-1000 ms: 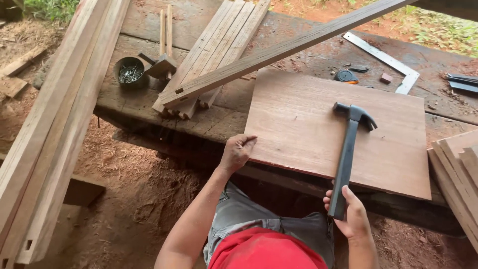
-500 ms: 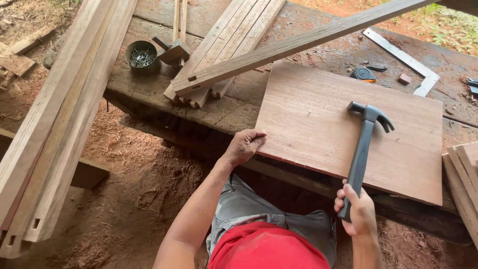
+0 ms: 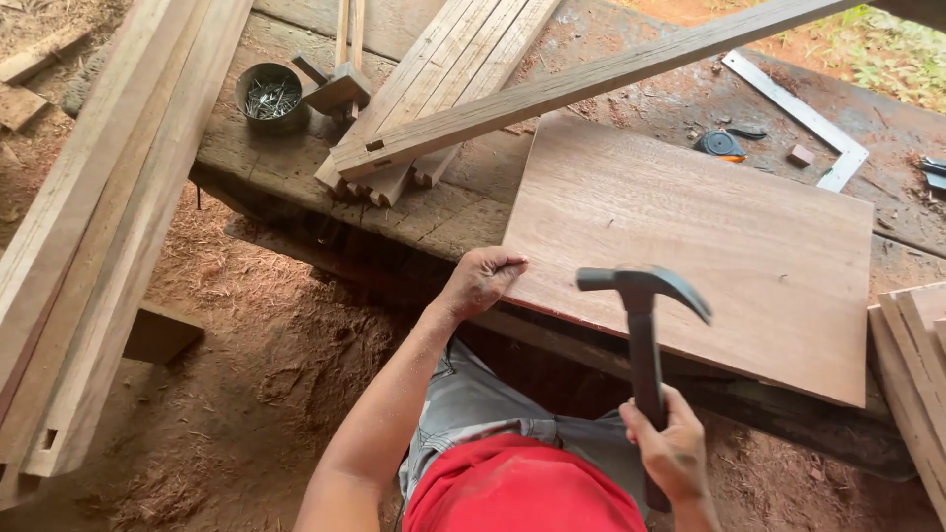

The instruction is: The person hammers nails into a rectangular wooden board placed on a workbench. They use a hammer to drive the nails in, then measure the board with a tape measure and mark it with a pencil. The person continues hammering nails into the board at different locations.

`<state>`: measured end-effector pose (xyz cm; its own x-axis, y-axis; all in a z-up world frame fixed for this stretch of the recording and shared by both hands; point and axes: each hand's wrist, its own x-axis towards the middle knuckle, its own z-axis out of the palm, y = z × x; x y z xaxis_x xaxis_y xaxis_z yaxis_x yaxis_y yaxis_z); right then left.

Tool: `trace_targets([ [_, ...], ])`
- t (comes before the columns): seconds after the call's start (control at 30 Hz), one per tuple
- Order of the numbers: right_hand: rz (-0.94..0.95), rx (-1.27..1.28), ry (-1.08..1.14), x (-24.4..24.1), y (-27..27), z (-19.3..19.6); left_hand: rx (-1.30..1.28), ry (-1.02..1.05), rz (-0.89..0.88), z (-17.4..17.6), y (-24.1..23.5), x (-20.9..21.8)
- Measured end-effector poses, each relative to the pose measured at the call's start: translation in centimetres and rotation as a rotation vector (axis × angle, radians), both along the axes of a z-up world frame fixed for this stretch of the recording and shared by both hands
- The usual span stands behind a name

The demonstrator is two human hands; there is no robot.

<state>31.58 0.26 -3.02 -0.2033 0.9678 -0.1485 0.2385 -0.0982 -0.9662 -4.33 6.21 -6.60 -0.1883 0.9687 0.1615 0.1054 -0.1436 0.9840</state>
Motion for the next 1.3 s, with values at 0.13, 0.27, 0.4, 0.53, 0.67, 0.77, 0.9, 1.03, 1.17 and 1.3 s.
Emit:
trace_targets([
  [0.13,0.003,-0.122,-0.038,-1.0,-1.0,-1.9,0.101,0.197,0.013,2.5,-1.0,0.0],
  [0.27,-0.098,-0.264,-0.087,-0.9,-1.9,-2.3,0.467,0.9,0.224,3.7,-2.0,2.1],
  [0.4,-0.264,-0.261,-0.05,0.7,-2.8,-2.5,0.628,1.014,0.195,-1.5,-1.2,2.5],
  [0.53,-0.227,-0.375,0.105,0.5,-2.6,-2.1,0.724,1.075,0.383,-2.8,-0.2,2.6],
  [0.67,-0.18,-0.442,0.123,0.7,-2.5,-1.5,0.652,1.12,0.5,-3.6,-0.7,3.1],
  [0.77,-0.133,-0.469,0.133,0.9,-2.3,-1.7,0.611,1.069,0.525,-4.2,-0.4,3.3],
  [0.9,-0.129,-0.533,0.048,1.1,-2.6,-2.0,0.452,0.84,0.472,-1.4,-1.6,2.6],
  [1.03,-0.156,-0.519,0.064,1.4,-2.0,-3.2,0.123,0.345,0.215,1.9,-0.7,0.8],
  [1.17,-0.182,-0.479,0.063,1.6,-1.9,-3.0,0.085,0.231,0.144,2.3,0.1,0.6],
  [1.3,-0.181,-0.495,0.037,1.1,-1.8,-1.3,-0.009,0.141,0.079,2.7,-0.3,0.4],
])
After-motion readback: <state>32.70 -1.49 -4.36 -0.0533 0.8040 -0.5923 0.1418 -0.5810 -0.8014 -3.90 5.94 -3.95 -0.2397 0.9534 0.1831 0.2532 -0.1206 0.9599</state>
